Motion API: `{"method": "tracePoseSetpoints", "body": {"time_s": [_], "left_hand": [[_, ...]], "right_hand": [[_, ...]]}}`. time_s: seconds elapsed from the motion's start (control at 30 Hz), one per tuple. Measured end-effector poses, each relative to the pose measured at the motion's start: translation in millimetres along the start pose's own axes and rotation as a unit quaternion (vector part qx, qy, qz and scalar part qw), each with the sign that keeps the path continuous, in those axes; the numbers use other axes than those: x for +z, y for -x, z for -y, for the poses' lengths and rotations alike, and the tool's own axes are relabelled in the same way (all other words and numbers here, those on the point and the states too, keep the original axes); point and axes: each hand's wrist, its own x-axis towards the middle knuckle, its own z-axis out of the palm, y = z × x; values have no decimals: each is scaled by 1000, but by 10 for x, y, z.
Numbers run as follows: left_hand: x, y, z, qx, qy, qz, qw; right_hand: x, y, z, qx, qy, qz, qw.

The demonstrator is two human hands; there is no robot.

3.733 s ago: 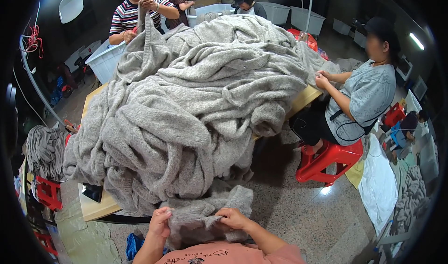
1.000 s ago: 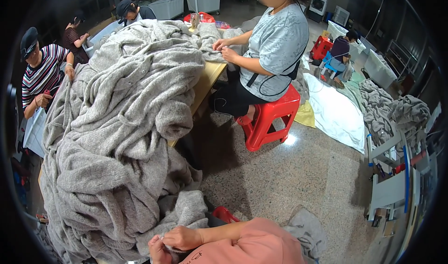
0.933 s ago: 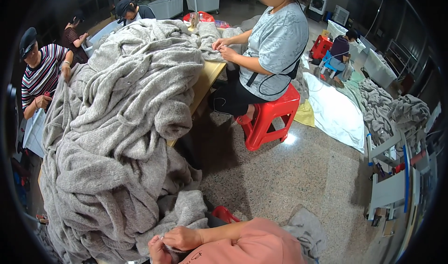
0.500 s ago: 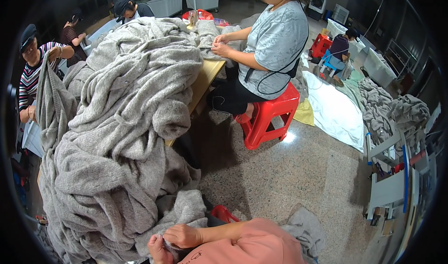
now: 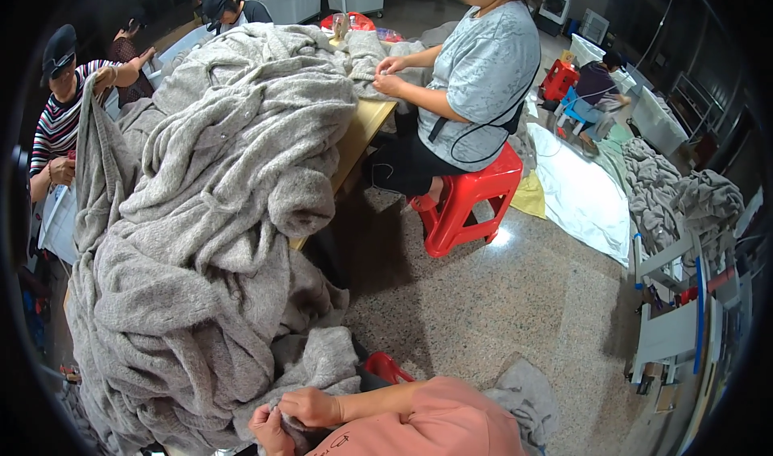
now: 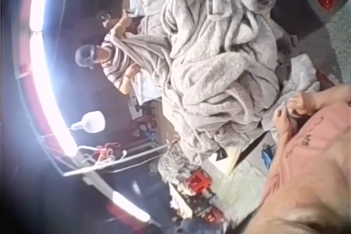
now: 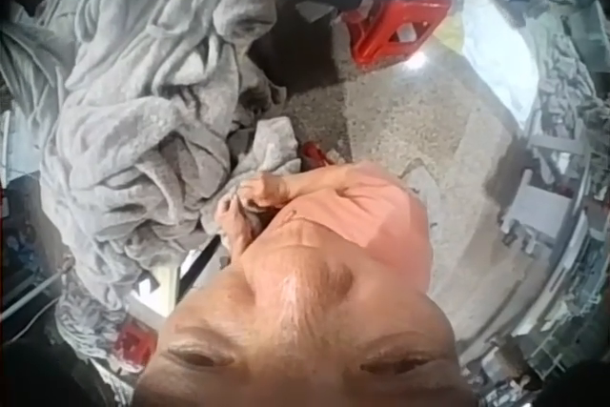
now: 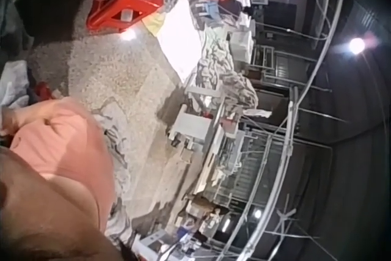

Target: Inspecting grey knitted garments for quality control, checking for defects or loose threads.

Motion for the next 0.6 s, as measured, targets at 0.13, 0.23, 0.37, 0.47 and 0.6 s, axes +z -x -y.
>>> {"method": "tracePoseSetpoints", "body": {"time_s": [0.13, 0.23, 0.37, 0.47, 0.6], "left_hand": [[-69, -3, 73, -9, -34, -4, 999], [-70, 13, 82, 16, -59, -8, 998], [-65, 50, 42, 73, -90, -20, 993], [-66, 56, 15, 90, -86, -13, 992], [-92, 30, -17, 100, -118, -18, 988]], "right_hand": [[-8, -73, -27, 105, -120, 20, 987], [-41, -135, -106, 167, -205, 156, 952], [-18, -118, -111, 282, -237, 187, 911], [15, -69, -117, 249, -225, 200, 920], [53, -33, -98, 189, -139, 170, 957]]}}
